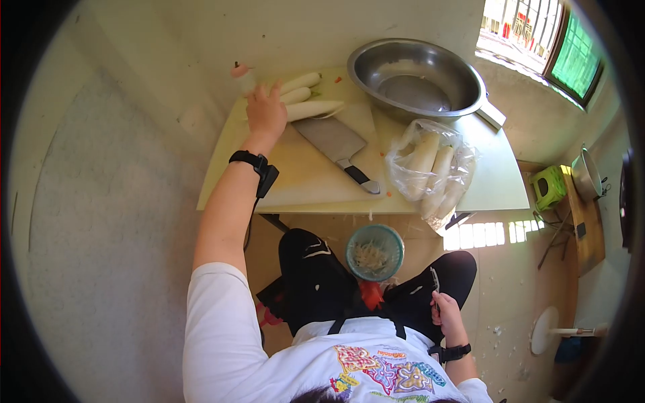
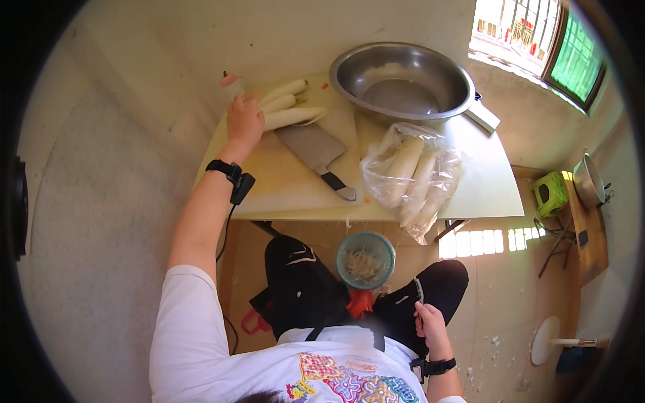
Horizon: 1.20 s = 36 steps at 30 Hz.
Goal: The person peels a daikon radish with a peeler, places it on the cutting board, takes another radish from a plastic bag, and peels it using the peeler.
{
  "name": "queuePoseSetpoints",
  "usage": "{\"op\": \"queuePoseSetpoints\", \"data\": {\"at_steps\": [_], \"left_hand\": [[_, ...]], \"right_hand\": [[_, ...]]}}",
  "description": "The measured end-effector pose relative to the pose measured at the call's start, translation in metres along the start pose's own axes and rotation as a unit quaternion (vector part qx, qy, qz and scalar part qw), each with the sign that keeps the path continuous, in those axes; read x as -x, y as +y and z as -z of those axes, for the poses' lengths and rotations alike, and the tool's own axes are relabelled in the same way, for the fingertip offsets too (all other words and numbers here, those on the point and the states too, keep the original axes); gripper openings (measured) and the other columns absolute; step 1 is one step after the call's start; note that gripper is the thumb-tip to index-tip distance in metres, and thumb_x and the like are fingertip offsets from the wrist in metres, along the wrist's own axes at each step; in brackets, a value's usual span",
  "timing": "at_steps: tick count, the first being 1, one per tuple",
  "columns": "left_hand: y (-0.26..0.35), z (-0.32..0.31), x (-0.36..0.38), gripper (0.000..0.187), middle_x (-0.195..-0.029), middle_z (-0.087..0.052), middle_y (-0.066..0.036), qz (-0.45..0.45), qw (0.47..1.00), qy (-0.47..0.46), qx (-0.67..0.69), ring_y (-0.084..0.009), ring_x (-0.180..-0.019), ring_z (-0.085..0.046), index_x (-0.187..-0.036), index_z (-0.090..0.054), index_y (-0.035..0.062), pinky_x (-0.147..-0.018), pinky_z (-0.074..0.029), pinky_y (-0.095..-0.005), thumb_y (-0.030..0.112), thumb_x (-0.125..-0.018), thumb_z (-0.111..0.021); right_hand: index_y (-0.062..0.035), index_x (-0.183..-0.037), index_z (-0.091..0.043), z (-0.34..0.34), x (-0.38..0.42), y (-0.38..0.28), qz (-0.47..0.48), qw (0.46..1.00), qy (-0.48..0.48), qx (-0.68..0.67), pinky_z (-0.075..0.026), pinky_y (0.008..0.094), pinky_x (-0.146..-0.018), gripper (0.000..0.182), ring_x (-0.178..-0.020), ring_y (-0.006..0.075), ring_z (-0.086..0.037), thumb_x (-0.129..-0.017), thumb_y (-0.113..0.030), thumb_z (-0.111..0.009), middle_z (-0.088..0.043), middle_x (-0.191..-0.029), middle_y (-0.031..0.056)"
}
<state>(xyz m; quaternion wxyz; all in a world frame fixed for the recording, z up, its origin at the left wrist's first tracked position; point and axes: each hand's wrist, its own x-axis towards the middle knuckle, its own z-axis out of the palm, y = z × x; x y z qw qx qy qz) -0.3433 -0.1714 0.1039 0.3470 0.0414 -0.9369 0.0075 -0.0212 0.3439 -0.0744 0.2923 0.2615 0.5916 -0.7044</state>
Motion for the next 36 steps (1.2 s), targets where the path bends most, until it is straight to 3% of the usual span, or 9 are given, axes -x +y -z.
{"op": "queuePoseSetpoints", "data": {"at_steps": [6, 12, 16, 17, 19, 23, 26, 28, 36], "left_hand": [[-0.013, 0.026, 0.005, 0.055, -0.141, -0.042, -0.016, -0.039, 0.998, 0.056, -0.004, -0.0402, -0.127, -0.040, -0.139, -0.050, 0.0167, -0.101, -0.039, -0.0545, 0.013, -0.084, -0.061], [-0.028, 0.061, 0.078, 0.046, -0.130, -0.054, -0.016, -0.098, 0.990, 0.076, 0.060, -0.0355, -0.123, -0.046, -0.129, -0.057, 0.0092, -0.101, -0.040, -0.0492, 0.018, -0.084, -0.063], [-0.009, 0.085, 0.184, 0.045, -0.128, -0.056, -0.014, -0.032, 0.898, -0.323, 0.298, -0.0354, -0.114, -0.052, -0.119, -0.062, 0.0064, -0.099, -0.043, -0.0463, 0.019, -0.077, -0.073], [-0.005, 0.089, 0.199, 0.045, -0.128, -0.056, -0.014, -0.028, 0.897, -0.327, 0.297, -0.0354, -0.114, -0.052, -0.119, -0.062, 0.0064, -0.099, -0.043, -0.0463, 0.019, -0.077, -0.073], [0.003, 0.095, 0.225, 0.048, -0.123, -0.057, -0.014, -0.195, 0.946, -0.152, 0.210, -0.0343, -0.112, -0.053, -0.118, -0.062, 0.0071, -0.099, -0.043, -0.0453, 0.021, -0.073, -0.075], [0.014, 0.101, 0.264, 0.053, -0.122, -0.056, -0.013, -0.137, 0.962, -0.091, 0.219, -0.0342, -0.112, -0.052, -0.118, -0.062, 0.0079, -0.099, -0.043, -0.0447, 0.024, -0.070, -0.078], [0.009, 0.069, 0.299, 0.058, -0.124, -0.053, -0.013, -0.172, 0.937, -0.228, 0.201, -0.0341, -0.119, -0.048, -0.121, -0.062, 0.0084, -0.099, -0.043, -0.0448, 0.032, -0.071, -0.079], [0.016, 0.052, 0.316, 0.060, -0.127, -0.052, -0.011, -0.081, 0.910, -0.383, 0.138, -0.0319, -0.123, -0.046, -0.124, -0.062, 0.0085, -0.101, -0.042, -0.0452, 0.039, -0.075, -0.077], [0.024, -0.001, 0.333, 0.031, -0.120, -0.057, -0.005, -0.060, 0.890, -0.435, 0.122, -0.0298, -0.119, -0.048, -0.107, -0.070, 0.0141, -0.099, -0.041, -0.0467, 0.035, -0.084, -0.072]], "right_hand": [[-0.0097, -0.079, -0.052, 0.000, -0.001, 0.006, 0.010, 1.000, 0.009, 0.018, -0.022, 0.0236, -0.034, 0.033, -0.035, 0.0080, -0.032, -0.097, -0.036, -0.060, -0.041, -0.049, -0.0012], [-0.0102, -0.078, -0.053, 0.001, 0.000, 0.006, -0.021, 0.999, 0.017, 0.024, -0.021, 0.0223, -0.034, 0.032, -0.035, 0.0065, -0.031, -0.098, -0.034, -0.060, -0.041, -0.049, -0.0029], [-0.0103, -0.080, -0.053, 0.008, -0.005, 0.009, -0.016, 1.000, -0.004, -0.007, -0.021, 0.0216, -0.034, 0.033, -0.035, 0.0062, -0.032, -0.098, -0.037, -0.058, -0.041, -0.050, -0.0028], [-0.0103, -0.080, -0.052, 0.008, -0.005, 0.007, -0.013, 1.000, -0.014, -0.018, -0.021, 0.0215, -0.034, 0.033, -0.035, 0.0062, -0.031, -0.099, -0.038, -0.057, -0.041, -0.050, -0.0028], [-0.0103, -0.081, -0.052, 0.011, -0.008, 0.008, -0.012, 0.999, -0.035, -0.037, -0.021, 0.0213, -0.034, 0.034, -0.036, 0.0063, -0.030, -0.100, -0.039, -0.054, -0.039, -0.050, -0.0029], [-0.0103, -0.083, -0.052, 0.011, -0.011, 0.003, -0.017, 0.998, -0.047, -0.027, -0.021, 0.0214, -0.035, 0.034, -0.036, 0.0063, -0.029, -0.101, -0.039, -0.052, -0.038, -0.050, -0.0025], [-0.0109, -0.084, -0.053, 0.006, -0.013, 0.003, -0.019, 0.999, -0.047, -0.001, -0.021, 0.0214, -0.034, 0.037, -0.035, 0.0059, -0.029, -0.101, -0.043, -0.050, -0.038, -0.050, -0.0032], [-0.0109, -0.084, -0.053, 0.007, -0.013, 0.005, -0.004, 0.999, -0.052, 0.003, -0.020, 0.0211, -0.034, 0.037, -0.035, 0.0057, -0.029, -0.101, -0.043, -0.050, -0.038, -0.050, -0.0033], [-0.0103, -0.084, -0.052, 0.015, -0.007, 0.012, -0.010, 0.999, -0.039, -0.036, -0.020, 0.0212, -0.034, 0.036, -0.036, 0.0059, -0.029, -0.101, -0.042, -0.050, -0.038, -0.050, -0.0028]]}}
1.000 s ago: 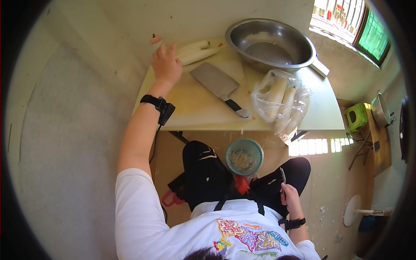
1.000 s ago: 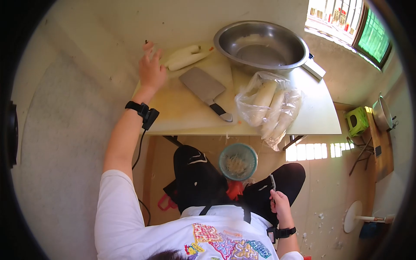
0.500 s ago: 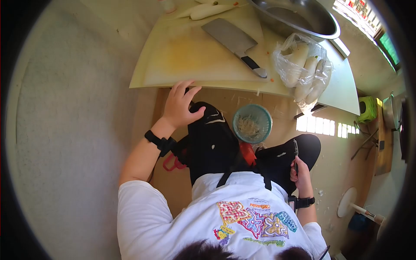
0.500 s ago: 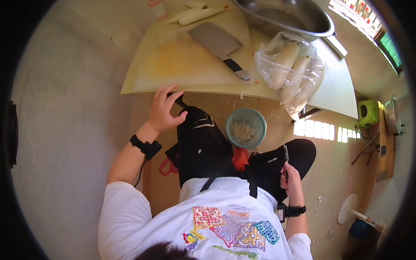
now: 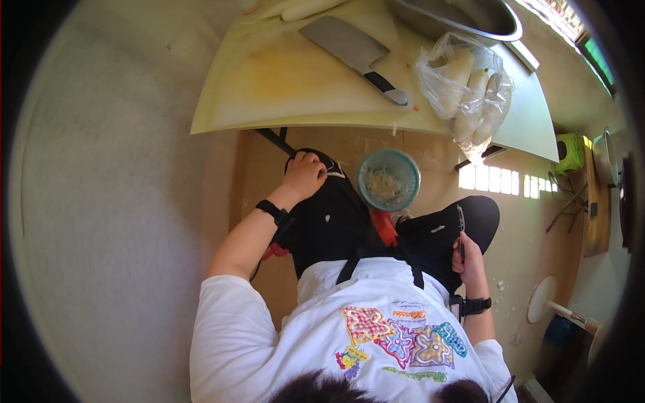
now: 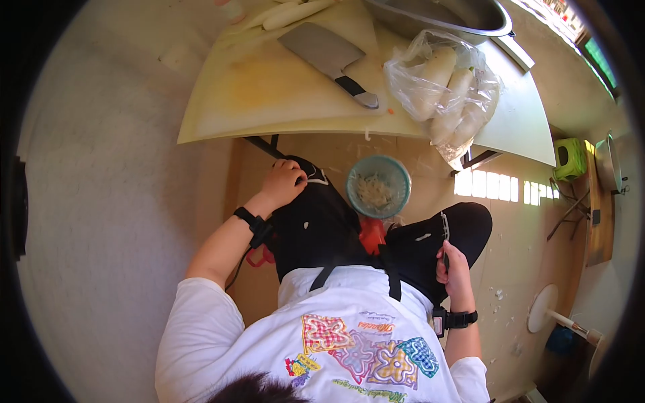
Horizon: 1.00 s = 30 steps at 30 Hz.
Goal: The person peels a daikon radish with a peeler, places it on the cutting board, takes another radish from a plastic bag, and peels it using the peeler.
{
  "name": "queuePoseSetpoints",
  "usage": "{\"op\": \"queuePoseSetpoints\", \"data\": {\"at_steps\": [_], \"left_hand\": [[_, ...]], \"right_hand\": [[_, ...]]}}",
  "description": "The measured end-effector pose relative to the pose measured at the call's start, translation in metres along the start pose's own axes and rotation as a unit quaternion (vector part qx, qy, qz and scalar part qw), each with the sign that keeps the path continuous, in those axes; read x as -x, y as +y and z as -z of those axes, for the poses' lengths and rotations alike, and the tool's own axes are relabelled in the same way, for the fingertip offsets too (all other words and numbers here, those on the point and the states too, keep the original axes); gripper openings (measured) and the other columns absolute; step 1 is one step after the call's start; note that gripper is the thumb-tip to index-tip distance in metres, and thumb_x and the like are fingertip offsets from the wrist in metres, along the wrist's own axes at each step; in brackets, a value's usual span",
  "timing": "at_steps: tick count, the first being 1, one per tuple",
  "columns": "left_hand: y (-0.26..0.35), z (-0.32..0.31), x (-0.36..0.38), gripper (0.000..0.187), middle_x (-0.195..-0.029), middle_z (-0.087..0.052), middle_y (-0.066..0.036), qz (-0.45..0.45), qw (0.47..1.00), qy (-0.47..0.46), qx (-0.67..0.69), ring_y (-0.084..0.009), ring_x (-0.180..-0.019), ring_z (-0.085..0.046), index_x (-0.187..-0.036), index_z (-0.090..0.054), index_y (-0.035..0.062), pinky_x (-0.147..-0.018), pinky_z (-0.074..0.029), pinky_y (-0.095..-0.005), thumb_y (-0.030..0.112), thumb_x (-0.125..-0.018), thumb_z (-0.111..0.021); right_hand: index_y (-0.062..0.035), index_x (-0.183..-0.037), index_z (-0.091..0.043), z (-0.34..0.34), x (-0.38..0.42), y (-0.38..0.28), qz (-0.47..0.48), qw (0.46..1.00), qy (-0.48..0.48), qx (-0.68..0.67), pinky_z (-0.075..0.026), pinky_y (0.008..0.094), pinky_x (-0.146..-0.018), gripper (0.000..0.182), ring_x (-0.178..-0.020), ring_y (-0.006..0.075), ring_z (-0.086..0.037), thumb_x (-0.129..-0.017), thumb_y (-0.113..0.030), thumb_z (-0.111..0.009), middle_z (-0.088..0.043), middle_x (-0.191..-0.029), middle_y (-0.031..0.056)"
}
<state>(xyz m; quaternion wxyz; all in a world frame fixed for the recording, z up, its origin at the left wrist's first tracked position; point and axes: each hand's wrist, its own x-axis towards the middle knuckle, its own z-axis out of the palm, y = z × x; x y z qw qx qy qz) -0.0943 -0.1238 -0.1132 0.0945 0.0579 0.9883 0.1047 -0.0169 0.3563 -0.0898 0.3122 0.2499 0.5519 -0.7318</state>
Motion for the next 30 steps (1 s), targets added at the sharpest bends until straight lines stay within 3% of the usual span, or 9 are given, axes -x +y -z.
{"op": "queuePoseSetpoints", "data": {"at_steps": [6, 8, 12, 15, 16, 18, 23, 27, 30], "left_hand": [[0.049, 0.042, -0.008, 0.026, -0.111, -0.065, -0.003, -0.022, 0.984, -0.040, 0.173, -0.0258, -0.108, -0.057, -0.109, -0.071, 0.0117, -0.094, -0.045, -0.0393, 0.029, -0.091, -0.066], [0.071, 0.060, -0.001, 0.034, -0.114, -0.067, -0.006, -0.021, 0.793, -0.092, 0.602, -0.0207, -0.098, -0.062, -0.122, -0.067, 0.0079, -0.087, -0.048, -0.0324, 0.029, -0.097, -0.061], [0.063, 0.064, 0.001, 0.039, -0.114, -0.065, -0.003, 0.048, 0.801, -0.118, 0.585, -0.0137, -0.099, -0.057, -0.132, -0.061, 0.0050, -0.086, -0.046, -0.0265, 0.027, -0.100, -0.059], [0.038, 0.051, 0.009, 0.037, -0.107, -0.066, -0.006, -0.032, 0.938, -0.133, 0.318, -0.0205, -0.101, -0.059, -0.122, -0.067, 0.0111, -0.087, -0.047, -0.0312, 0.034, -0.093, -0.063], [0.036, 0.055, 0.015, 0.037, -0.107, -0.066, -0.006, -0.032, 0.938, -0.135, 0.318, -0.0205, -0.101, -0.059, -0.122, -0.067, 0.0111, -0.087, -0.047, -0.0312, 0.034, -0.093, -0.063], [0.037, 0.060, 0.029, 0.039, -0.104, -0.065, -0.007, -0.198, 0.964, -0.178, 0.017, -0.0241, -0.101, -0.058, -0.119, -0.068, 0.0114, -0.088, -0.048, -0.0356, 0.031, -0.086, -0.070], [0.034, 0.035, 0.041, 0.022, -0.091, -0.066, -0.005, -0.198, 0.952, -0.210, 0.099, -0.0273, -0.095, -0.060, -0.095, -0.073, 0.0098, -0.084, -0.050, -0.0380, 0.023, -0.078, -0.075], [0.045, 0.035, 0.036, 0.019, -0.084, -0.066, -0.006, -0.183, 0.955, -0.214, 0.098, -0.0256, -0.089, -0.062, -0.094, -0.073, 0.0079, -0.080, -0.051, -0.0358, 0.019, -0.079, -0.075], [0.087, 0.071, 0.031, 0.019, -0.095, -0.070, -0.007, -0.107, 0.883, -0.250, 0.383, -0.0194, -0.092, -0.063, -0.105, -0.072, 0.0062, -0.080, -0.049, -0.0299, 0.017, -0.090, -0.067]], "right_hand": [[-0.0100, -0.084, -0.052, 0.006, 0.001, 0.001, -0.009, 1.000, 0.014, -0.027, -0.021, 0.0216, -0.034, 0.035, -0.035, 0.0063, -0.029, -0.101, -0.040, -0.051, -0.038, -0.049, -0.0023], [-0.0101, -0.084, -0.052, 0.006, 0.000, 0.000, -0.015, 0.999, 0.014, -0.029, -0.020, 0.0217, -0.034, 0.035, -0.035, 0.0064, -0.029, -0.101, -0.041, -0.051, -0.038, -0.049, -0.0024], [-0.0105, -0.084, -0.053, 0.006, -0.004, -0.003, -0.024, 0.999, 0.008, -0.032, -0.020, 0.0216, -0.034, 0.036, -0.034, 0.0063, -0.029, -0.101, -0.041, -0.050, -0.038, -0.048, -0.0029], [-0.0107, -0.084, -0.053, 0.004, -0.008, -0.007, -0.027, 0.999, 0.004, -0.032, -0.020, 0.0215, -0.034, 0.036, -0.034, 0.0062, -0.029, -0.102, -0.042, -0.050, -0.038, -0.048, -0.0030], [-0.0107, -0.084, -0.053, 0.003, -0.008, -0.007, -0.025, 0.999, 0.007, -0.030, -0.020, 0.0214, -0.034, 0.036, -0.034, 0.0062, -0.028, -0.102, -0.041, -0.050, -0.038, -0.048, -0.0030], [-0.0108, -0.084, -0.053, 0.003, -0.009, -0.007, -0.028, 0.999, 0.003, -0.035, -0.020, 0.0214, -0.034, 0.036, -0.034, 0.0062, -0.028, -0.102, -0.041, -0.049, -0.037, -0.048, -0.0030], [-0.0111, -0.084, -0.053, 0.003, -0.014, -0.011, -0.040, 0.998, -0.003, -0.038, -0.020, 0.0215, -0.034, 0.035, -0.035, 0.0064, -0.027, -0.102, -0.041, -0.049, -0.037, -0.048, -0.0028], [-0.0109, -0.084, -0.053, 0.003, -0.012, -0.012, -0.040, 0.998, -0.003, -0.040, -0.021, 0.0216, -0.034, 0.035, -0.035, 0.0066, -0.028, -0.102, -0.041, -0.049, -0.037, -0.049, -0.0024], [-0.0102, -0.084, -0.053, 0.004, -0.010, -0.011, -0.031, 0.998, -0.008, -0.045, -0.021, 0.0216, -0.035, 0.035, -0.036, 0.0068, -0.028, -0.101, -0.041, -0.051, -0.039, -0.051, -0.0020]]}}
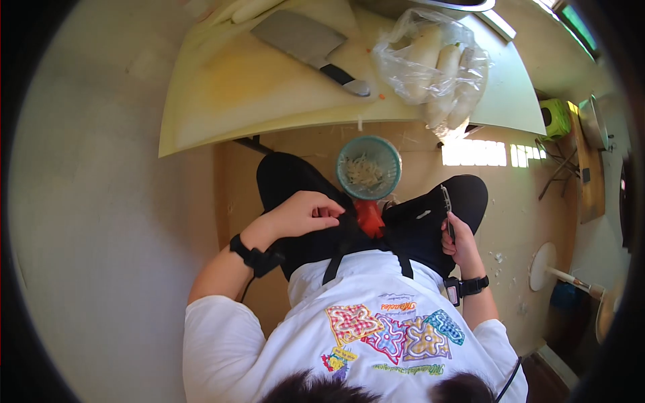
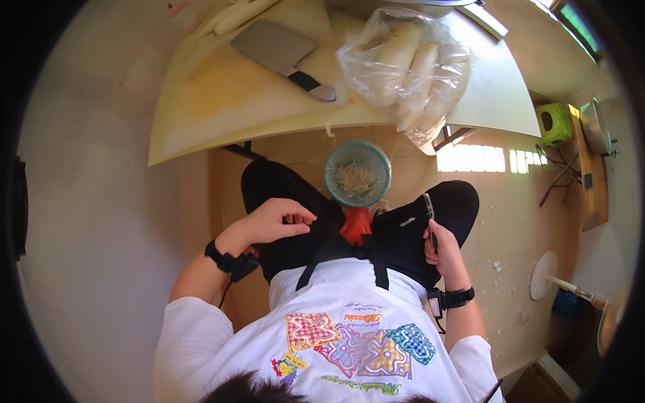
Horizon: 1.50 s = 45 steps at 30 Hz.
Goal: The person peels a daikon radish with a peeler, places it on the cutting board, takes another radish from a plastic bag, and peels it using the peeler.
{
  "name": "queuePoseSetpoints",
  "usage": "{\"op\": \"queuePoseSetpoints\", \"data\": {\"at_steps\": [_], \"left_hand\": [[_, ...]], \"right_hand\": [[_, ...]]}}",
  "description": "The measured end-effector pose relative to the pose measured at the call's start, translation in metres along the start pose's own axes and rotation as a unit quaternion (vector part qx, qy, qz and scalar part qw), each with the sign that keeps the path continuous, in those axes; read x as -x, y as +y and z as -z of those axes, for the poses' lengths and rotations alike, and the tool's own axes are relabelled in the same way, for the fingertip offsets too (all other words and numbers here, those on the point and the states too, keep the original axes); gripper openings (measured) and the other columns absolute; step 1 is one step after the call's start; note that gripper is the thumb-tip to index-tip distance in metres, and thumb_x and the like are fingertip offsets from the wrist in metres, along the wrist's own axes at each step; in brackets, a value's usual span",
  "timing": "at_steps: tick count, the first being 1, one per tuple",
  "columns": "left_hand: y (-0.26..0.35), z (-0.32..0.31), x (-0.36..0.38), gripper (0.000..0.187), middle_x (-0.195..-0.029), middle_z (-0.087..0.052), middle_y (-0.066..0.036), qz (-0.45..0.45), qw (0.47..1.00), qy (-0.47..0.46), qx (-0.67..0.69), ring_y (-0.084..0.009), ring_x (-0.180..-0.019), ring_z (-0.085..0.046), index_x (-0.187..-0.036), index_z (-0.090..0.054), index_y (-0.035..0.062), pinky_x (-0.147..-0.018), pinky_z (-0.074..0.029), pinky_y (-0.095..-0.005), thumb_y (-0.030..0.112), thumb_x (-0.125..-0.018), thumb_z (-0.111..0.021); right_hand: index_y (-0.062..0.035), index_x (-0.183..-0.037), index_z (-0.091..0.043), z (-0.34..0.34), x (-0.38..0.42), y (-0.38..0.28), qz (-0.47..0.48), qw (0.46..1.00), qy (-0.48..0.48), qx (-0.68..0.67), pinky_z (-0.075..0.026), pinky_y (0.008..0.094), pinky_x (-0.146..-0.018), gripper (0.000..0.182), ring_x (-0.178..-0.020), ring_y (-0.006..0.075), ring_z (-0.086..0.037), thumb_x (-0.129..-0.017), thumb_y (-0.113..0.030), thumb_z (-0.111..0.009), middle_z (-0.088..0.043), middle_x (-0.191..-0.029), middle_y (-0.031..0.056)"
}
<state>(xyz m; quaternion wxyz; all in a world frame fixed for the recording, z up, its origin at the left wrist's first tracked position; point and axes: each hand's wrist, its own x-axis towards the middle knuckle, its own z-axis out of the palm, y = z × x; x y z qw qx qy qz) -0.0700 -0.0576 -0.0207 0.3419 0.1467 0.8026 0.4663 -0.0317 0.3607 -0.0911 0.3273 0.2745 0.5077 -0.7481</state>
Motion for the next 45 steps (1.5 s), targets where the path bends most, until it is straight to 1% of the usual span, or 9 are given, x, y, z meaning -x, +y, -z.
{"op": "queuePoseSetpoints", "data": {"at_steps": [2, 6, 8, 13, 20, 25, 28, 31, 45], "left_hand": [[0.033, -0.011, -0.004, 0.028, -0.102, -0.070, -0.007, -0.124, 0.967, 0.118, 0.188, -0.0213, -0.094, -0.062, -0.113, -0.070, 0.0045, -0.082, -0.049, -0.0324, 0.024, -0.095, -0.063], [0.068, 0.008, -0.014, 0.030, -0.102, -0.068, -0.009, -0.278, 0.916, 0.289, -0.004, -0.0240, -0.093, -0.061, -0.109, -0.069, 0.0038, -0.082, -0.048, -0.0340, 0.030, -0.098, -0.059], [0.064, 0.024, -0.015, 0.033, -0.098, -0.067, -0.010, -0.324, 0.905, 0.238, -0.137, -0.0255, -0.089, -0.061, -0.100, -0.068, 0.0042, -0.081, -0.048, -0.0346, 0.034, -0.100, -0.054], [0.108, 0.041, -0.036, 0.016, -0.092, -0.066, -0.011, -0.344, 0.865, 0.321, -0.177, -0.0278, -0.087, -0.062, -0.099, -0.066, 0.0022, -0.079, -0.049, -0.0355, -0.004, -0.084, -0.065], [0.186, 0.085, -0.120, 0.019, -0.093, -0.067, -0.014, -0.428, 0.786, 0.346, -0.282, -0.0307, -0.088, -0.064, -0.101, -0.069, 0.0026, -0.080, -0.050, -0.0369, 0.000, -0.083, -0.065], [0.207, 0.102, -0.188, 0.021, -0.090, -0.069, -0.021, -0.242, 0.900, 0.208, -0.296, -0.0354, -0.086, -0.066, -0.091, -0.070, -0.0020, -0.077, -0.053, -0.0392, 0.016, -0.082, -0.065], [0.214, 0.104, -0.207, 0.027, -0.081, -0.070, -0.017, -0.063, 0.868, 0.117, -0.479, -0.0280, -0.072, -0.067, -0.091, -0.072, 0.0008, -0.066, -0.052, -0.0347, 0.024, -0.078, -0.069], [0.220, 0.101, -0.201, 0.036, -0.068, -0.067, -0.015, 0.096, 0.890, 0.030, -0.445, -0.0241, -0.058, -0.064, -0.078, -0.070, -0.0013, -0.058, -0.051, -0.0343, 0.034, -0.074, -0.072], [0.183, 0.102, -0.194, 0.038, -0.061, -0.057, -0.005, 0.103, 0.982, 0.101, -0.124, -0.0148, -0.051, -0.056, -0.068, -0.061, -0.0028, -0.048, -0.046, -0.0296, 0.032, -0.074, -0.073]], "right_hand": [[-0.0099, -0.084, -0.053, -0.001, 0.002, -0.001, -0.003, 1.000, 0.005, 0.005, -0.021, 0.0222, -0.035, 0.036, -0.036, 0.0071, -0.028, -0.100, -0.041, -0.052, -0.039, -0.051, -0.0018], [-0.0098, -0.083, -0.053, -0.001, 0.002, 0.000, 0.009, 1.000, 0.005, 0.000, -0.021, 0.0228, -0.035, 0.036, -0.036, 0.0074, -0.028, -0.100, -0.041, -0.053, -0.039, -0.051, -0.0019], [-0.0097, -0.082, -0.053, 0.000, 0.003, 0.001, 0.000, 1.000, 0.010, -0.001, -0.021, 0.0231, -0.036, 0.036, -0.036, 0.0075, -0.028, -0.100, -0.041, -0.053, -0.039, -0.051, -0.0018], [-0.0098, -0.081, -0.052, -0.001, 0.005, -0.001, 0.002, 1.000, 0.013, -0.004, -0.019, 0.0237, -0.035, 0.035, -0.037, 0.0074, -0.027, -0.099, -0.039, -0.057, -0.038, -0.050, -0.0024], [-0.0130, -0.076, -0.047, -0.003, 0.001, 0.003, 0.050, 0.998, 0.017, 0.038, -0.020, 0.0237, -0.036, 0.029, -0.039, 0.0062, -0.031, -0.095, -0.025, -0.065, -0.041, -0.053, -0.0042], [-0.0132, -0.074, -0.047, -0.007, 0.002, 0.010, 0.070, 0.996, 0.047, 0.041, -0.020, 0.0241, -0.037, 0.031, -0.039, 0.0068, -0.032, -0.096, -0.026, -0.065, -0.042, -0.054, -0.0037], [-0.0134, -0.074, -0.047, -0.002, 0.005, 0.016, 0.072, 0.996, 0.053, 0.030, -0.020, 0.0244, -0.036, 0.031, -0.039, 0.0070, -0.032, -0.096, -0.027, -0.064, -0.042, -0.053, -0.0037], [-0.0132, -0.074, -0.047, 0.000, 0.013, 0.019, 0.080, 0.996, 0.046, 0.007, -0.020, 0.0245, -0.036, 0.031, -0.038, 0.0070, -0.031, -0.096, -0.028, -0.063, -0.041, -0.053, -0.0037], [-0.0120, -0.077, -0.049, 0.006, 0.011, 0.016, 0.070, 0.997, 0.026, -0.028, -0.020, 0.0240, -0.036, 0.031, -0.038, 0.0077, -0.030, -0.098, -0.033, -0.059, -0.040, -0.052, -0.0027]]}}
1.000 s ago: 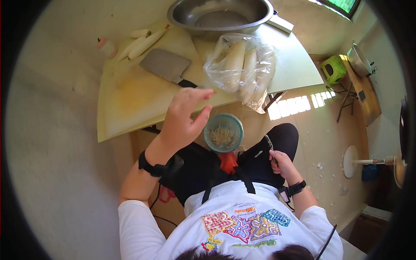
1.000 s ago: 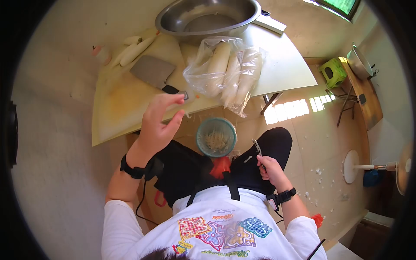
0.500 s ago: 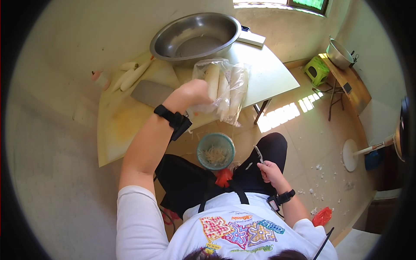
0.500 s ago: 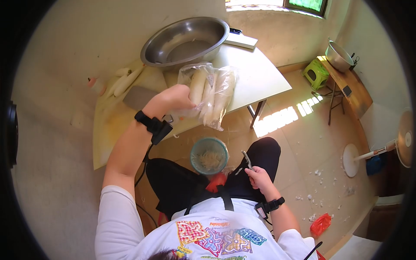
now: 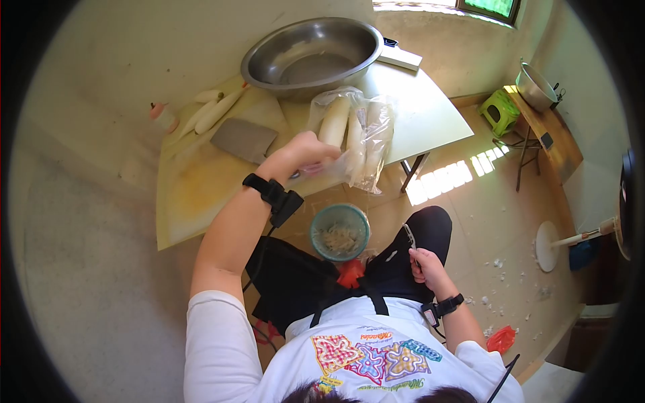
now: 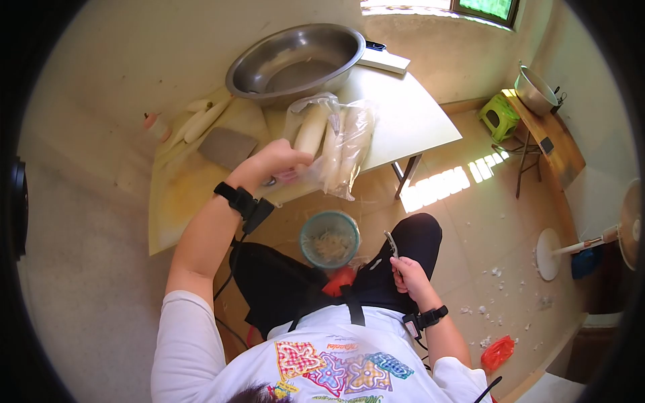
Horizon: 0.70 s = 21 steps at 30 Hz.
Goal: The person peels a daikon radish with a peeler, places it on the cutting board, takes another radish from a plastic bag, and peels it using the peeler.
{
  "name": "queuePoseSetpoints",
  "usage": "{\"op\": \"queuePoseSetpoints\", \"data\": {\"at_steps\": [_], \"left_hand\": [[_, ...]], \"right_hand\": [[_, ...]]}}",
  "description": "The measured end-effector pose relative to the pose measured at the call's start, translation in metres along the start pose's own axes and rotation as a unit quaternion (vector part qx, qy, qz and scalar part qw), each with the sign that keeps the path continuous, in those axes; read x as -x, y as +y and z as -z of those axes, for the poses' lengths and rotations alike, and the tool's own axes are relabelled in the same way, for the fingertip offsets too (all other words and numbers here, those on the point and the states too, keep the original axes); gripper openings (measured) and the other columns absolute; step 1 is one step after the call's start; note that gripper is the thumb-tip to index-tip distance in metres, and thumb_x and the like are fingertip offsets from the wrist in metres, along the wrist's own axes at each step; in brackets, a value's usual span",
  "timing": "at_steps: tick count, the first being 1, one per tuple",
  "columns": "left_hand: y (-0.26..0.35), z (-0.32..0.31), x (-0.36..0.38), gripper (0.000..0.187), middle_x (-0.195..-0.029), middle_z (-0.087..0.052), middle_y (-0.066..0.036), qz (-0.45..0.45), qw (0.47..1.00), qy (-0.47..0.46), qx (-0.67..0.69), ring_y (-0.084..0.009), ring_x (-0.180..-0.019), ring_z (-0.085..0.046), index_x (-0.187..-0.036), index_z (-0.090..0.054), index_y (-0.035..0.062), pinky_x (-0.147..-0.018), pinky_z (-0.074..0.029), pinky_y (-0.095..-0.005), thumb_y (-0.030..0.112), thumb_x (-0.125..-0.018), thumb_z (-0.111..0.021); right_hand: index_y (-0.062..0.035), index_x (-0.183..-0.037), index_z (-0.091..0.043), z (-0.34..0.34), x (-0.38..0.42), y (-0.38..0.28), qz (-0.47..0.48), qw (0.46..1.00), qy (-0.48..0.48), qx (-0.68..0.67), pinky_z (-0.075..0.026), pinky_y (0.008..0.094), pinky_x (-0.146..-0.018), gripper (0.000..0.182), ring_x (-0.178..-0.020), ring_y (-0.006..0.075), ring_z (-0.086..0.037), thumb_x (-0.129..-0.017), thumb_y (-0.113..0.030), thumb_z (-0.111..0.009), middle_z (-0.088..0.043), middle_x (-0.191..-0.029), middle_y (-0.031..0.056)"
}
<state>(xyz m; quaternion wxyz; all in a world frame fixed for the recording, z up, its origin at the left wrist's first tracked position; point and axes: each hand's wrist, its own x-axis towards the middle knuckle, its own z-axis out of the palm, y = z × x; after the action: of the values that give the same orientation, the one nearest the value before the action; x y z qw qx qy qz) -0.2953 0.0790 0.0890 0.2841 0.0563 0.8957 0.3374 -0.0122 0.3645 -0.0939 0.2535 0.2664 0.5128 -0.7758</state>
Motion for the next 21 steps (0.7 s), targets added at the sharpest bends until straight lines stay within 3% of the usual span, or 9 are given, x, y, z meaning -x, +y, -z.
{"op": "queuePoseSetpoints", "data": {"at_steps": [2, 4, 8, 11, 13, 16, 19, 21], "left_hand": [[0.000, 0.004, 0.003, 0.035, -0.064, -0.057, -0.005, 0.004, 0.999, 0.015, 0.037, -0.0149, -0.052, -0.056, -0.072, -0.062, -0.0035, -0.048, -0.046, -0.0303, 0.029, -0.075, -0.072], [-0.007, 0.009, 0.004, 0.028, -0.072, -0.058, -0.006, -0.023, 0.973, -0.028, 0.226, -0.0153, -0.058, -0.057, -0.081, -0.062, -0.0019, -0.052, -0.048, -0.0327, 0.025, -0.075, -0.069], [-0.016, 0.011, -0.012, 0.030, -0.076, -0.057, -0.005, -0.002, 0.959, -0.008, 0.283, -0.0163, -0.064, -0.059, -0.089, -0.061, 0.0036, -0.059, -0.049, -0.0336, 0.030, -0.079, -0.068], [-0.006, 0.013, -0.008, 0.035, -0.075, -0.057, -0.004, 0.062, 0.946, 0.002, 0.318, -0.0160, -0.066, -0.057, -0.093, -0.060, 0.0093, -0.062, -0.048, -0.0327, 0.041, -0.081, -0.072], [-0.006, 0.015, -0.014, 0.040, -0.081, -0.061, -0.005, 0.085, 0.917, -0.060, 0.385, -0.0169, -0.070, -0.061, -0.099, -0.061, 0.0116, -0.061, -0.048, -0.0308, 0.047, -0.084, -0.071], [-0.013, 0.011, -0.032, 0.042, -0.091, -0.062, -0.008, 0.061, 0.876, -0.102, 0.468, -0.0197, -0.079, -0.062, -0.106, -0.058, 0.0097, -0.063, -0.051, -0.0338, 0.042, -0.084, -0.073], [-0.008, 0.005, -0.029, 0.038, -0.090, -0.065, -0.007, 0.016, 0.888, -0.109, 0.446, -0.0186, -0.080, -0.065, -0.107, -0.059, 0.0112, -0.060, -0.048, -0.0285, 0.043, -0.088, -0.067], [-0.003, 0.008, -0.025, 0.038, -0.085, -0.064, -0.006, 0.032, 0.890, -0.087, 0.445, -0.0180, -0.075, -0.064, -0.109, -0.058, 0.0108, -0.059, -0.048, -0.0280, 0.042, -0.088, -0.066]], "right_hand": [[-0.0118, -0.077, -0.049, -0.001, -0.002, 0.000, -0.003, 1.000, -0.004, -0.006, -0.020, 0.0239, -0.036, 0.031, -0.038, 0.0077, -0.030, -0.098, -0.033, -0.059, -0.040, -0.052, -0.0026], [-0.0118, -0.077, -0.049, -0.002, -0.002, 0.000, -0.006, 1.000, -0.006, 0.001, -0.020, 0.0239, -0.036, 0.031, -0.038, 0.0077, -0.030, -0.098, -0.033, -0.059, -0.040, -0.052, -0.0026], [-0.0119, -0.077, -0.049, -0.002, -0.002, -0.002, -0.012, 1.000, -0.016, 0.007, -0.021, 0.0238, -0.036, 0.031, -0.038, 0.0075, -0.030, -0.098, -0.034, -0.059, -0.040, -0.052, -0.0025], [-0.0119, -0.078, -0.050, -0.004, -0.001, -0.004, -0.006, 1.000, -0.014, 0.017, -0.021, 0.0240, -0.035, 0.031, -0.038, 0.0076, -0.030, -0.098, -0.034, -0.059, -0.040, -0.052, -0.0023], [-0.0118, -0.078, -0.050, -0.004, -0.002, -0.003, -0.005, 1.000, -0.014, 0.012, -0.021, 0.0240, -0.036, 0.031, -0.038, 0.0078, -0.030, -0.098, -0.034, -0.059, -0.040, -0.052, -0.0022], [-0.0116, -0.079, -0.050, -0.007, 0.001, -0.002, 0.007, 1.000, -0.013, 0.005, -0.022, 0.0240, -0.036, 0.031, -0.038, 0.0081, -0.031, -0.099, -0.033, -0.058, -0.040, -0.053, -0.0019], [-0.0114, -0.079, -0.050, -0.007, 0.000, 0.000, 0.019, 1.000, -0.014, 0.000, -0.023, 0.0241, -0.036, 0.030, -0.038, 0.0085, -0.031, -0.099, -0.033, -0.057, -0.041, -0.053, -0.0016], [-0.0111, -0.079, -0.050, -0.006, -0.001, -0.001, 0.018, 1.000, -0.008, 0.004, -0.023, 0.0244, -0.036, 0.030, -0.038, 0.0088, -0.031, -0.100, -0.033, -0.057, -0.040, -0.053, -0.0014]]}}
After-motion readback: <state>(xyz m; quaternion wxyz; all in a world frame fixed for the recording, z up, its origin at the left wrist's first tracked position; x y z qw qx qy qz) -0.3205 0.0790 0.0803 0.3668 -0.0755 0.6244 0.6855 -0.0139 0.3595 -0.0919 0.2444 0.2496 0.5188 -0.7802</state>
